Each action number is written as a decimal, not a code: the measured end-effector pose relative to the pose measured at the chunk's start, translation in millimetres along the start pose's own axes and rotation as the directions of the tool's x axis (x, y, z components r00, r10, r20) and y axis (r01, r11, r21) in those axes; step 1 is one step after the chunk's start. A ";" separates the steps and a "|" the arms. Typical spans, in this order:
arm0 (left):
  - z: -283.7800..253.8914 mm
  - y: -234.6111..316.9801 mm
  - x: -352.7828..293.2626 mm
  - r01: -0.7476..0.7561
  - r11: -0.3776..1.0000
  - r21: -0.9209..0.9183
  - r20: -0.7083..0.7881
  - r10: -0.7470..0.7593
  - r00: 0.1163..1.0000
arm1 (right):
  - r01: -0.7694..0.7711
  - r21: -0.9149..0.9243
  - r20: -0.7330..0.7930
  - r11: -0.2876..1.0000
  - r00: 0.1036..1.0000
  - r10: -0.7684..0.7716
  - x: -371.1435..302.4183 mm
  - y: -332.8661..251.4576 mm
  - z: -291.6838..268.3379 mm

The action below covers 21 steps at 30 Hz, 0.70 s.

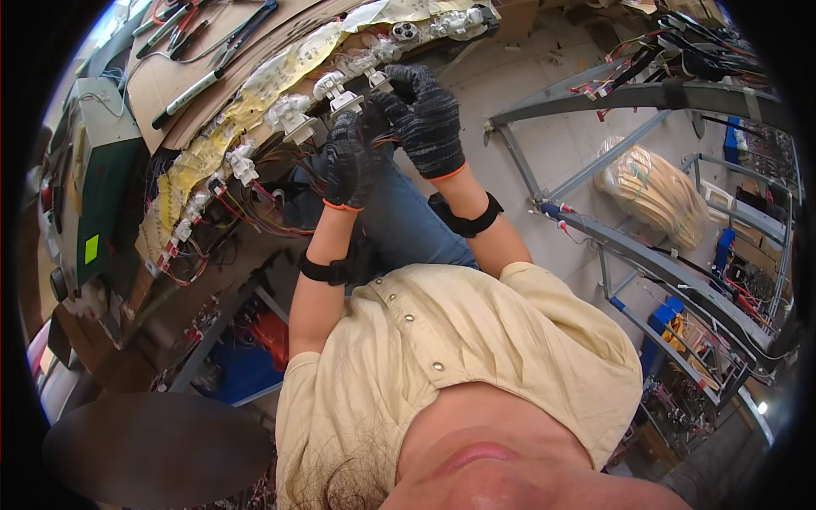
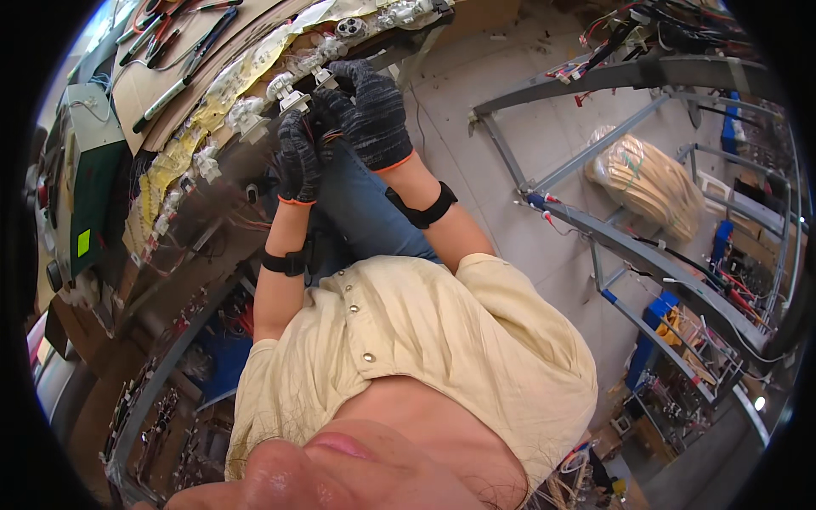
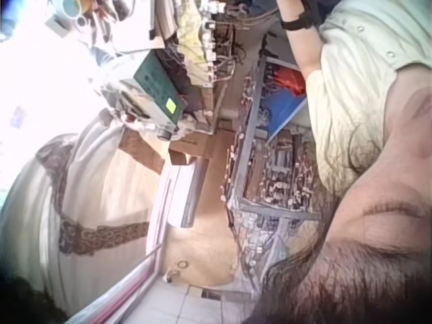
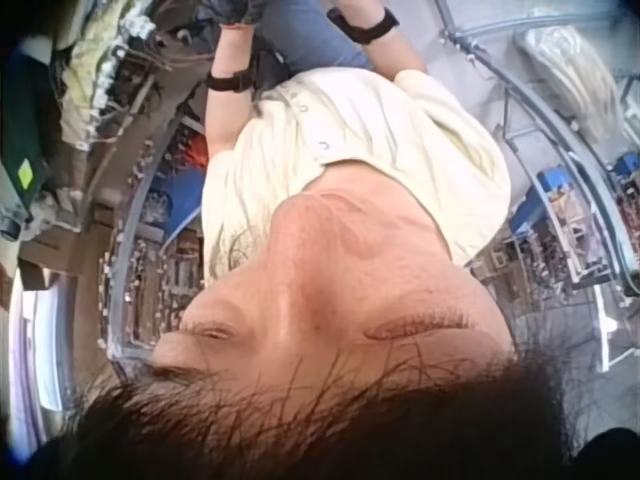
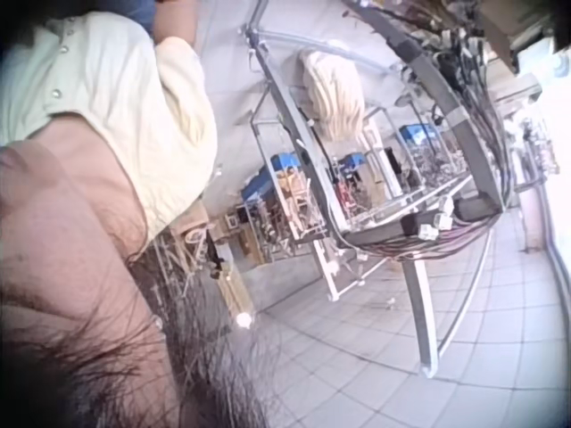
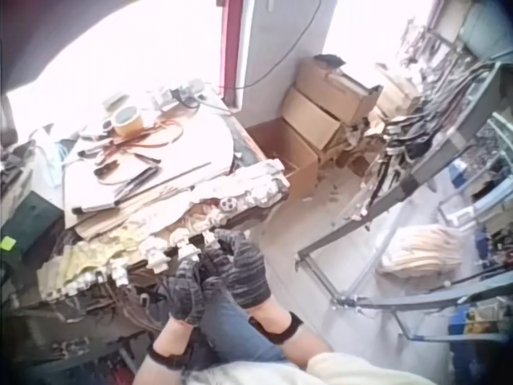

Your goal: Connecting wires to a testing or assembly board in a factory setting.

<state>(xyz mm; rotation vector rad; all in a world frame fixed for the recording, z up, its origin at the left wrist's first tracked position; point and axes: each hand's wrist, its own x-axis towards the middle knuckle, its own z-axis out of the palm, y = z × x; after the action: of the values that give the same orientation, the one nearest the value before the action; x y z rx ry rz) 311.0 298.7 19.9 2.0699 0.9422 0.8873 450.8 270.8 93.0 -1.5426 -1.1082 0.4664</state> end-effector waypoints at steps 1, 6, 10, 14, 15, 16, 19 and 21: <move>-8.3 11.9 4.1 0.031 1.000 0.006 0.074 -0.031 0.997 | 0.035 -0.019 -0.011 0.999 0.999 -0.035 -0.2 -0.3 1.6; 12.3 -10.8 -11.6 0.014 0.998 -0.058 -0.219 -0.026 0.975 | 0.141 -0.088 0.014 0.986 0.990 -0.141 -1.8 -7.0 8.7; -6.2 64.3 18.4 0.286 0.082 -0.955 0.163 -0.660 0.733 | 0.192 -0.102 -0.091 0.976 0.975 -0.202 4.5 0.0 14.8; 6.1 36.7 27.8 0.354 0.559 -0.750 -0.053 -0.584 0.810 | 0.307 -0.089 -0.168 0.948 0.933 -0.318 9.9 -17.3 -11.5; 7.6 9.0 22.7 0.168 0.982 -0.082 -0.361 -0.187 0.914 | 0.312 -0.110 -0.195 0.944 0.924 -0.329 1.1 -19.9 -16.9; -4.8 8.6 31.3 0.298 0.693 -0.656 -0.173 -0.523 0.835 | 0.137 -0.136 -0.119 0.981 0.981 -0.154 -16.7 -14.2 -24.1; -1.0 68.1 53.1 0.491 0.256 -0.833 0.149 -0.750 0.644 | -0.417 0.442 0.261 0.794 0.907 0.331 -65.2 80.3 -19.7; -4.0 64.0 45.2 0.550 0.235 -0.802 0.227 -0.732 0.643 | -0.755 0.495 0.869 -0.430 0.412 0.275 -66.9 54.4 -22.4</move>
<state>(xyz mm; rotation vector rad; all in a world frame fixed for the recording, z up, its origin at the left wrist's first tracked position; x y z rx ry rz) 352.6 304.5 86.1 0.6135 1.0658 0.8138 457.7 206.2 31.9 -0.3767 0.3141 1.9486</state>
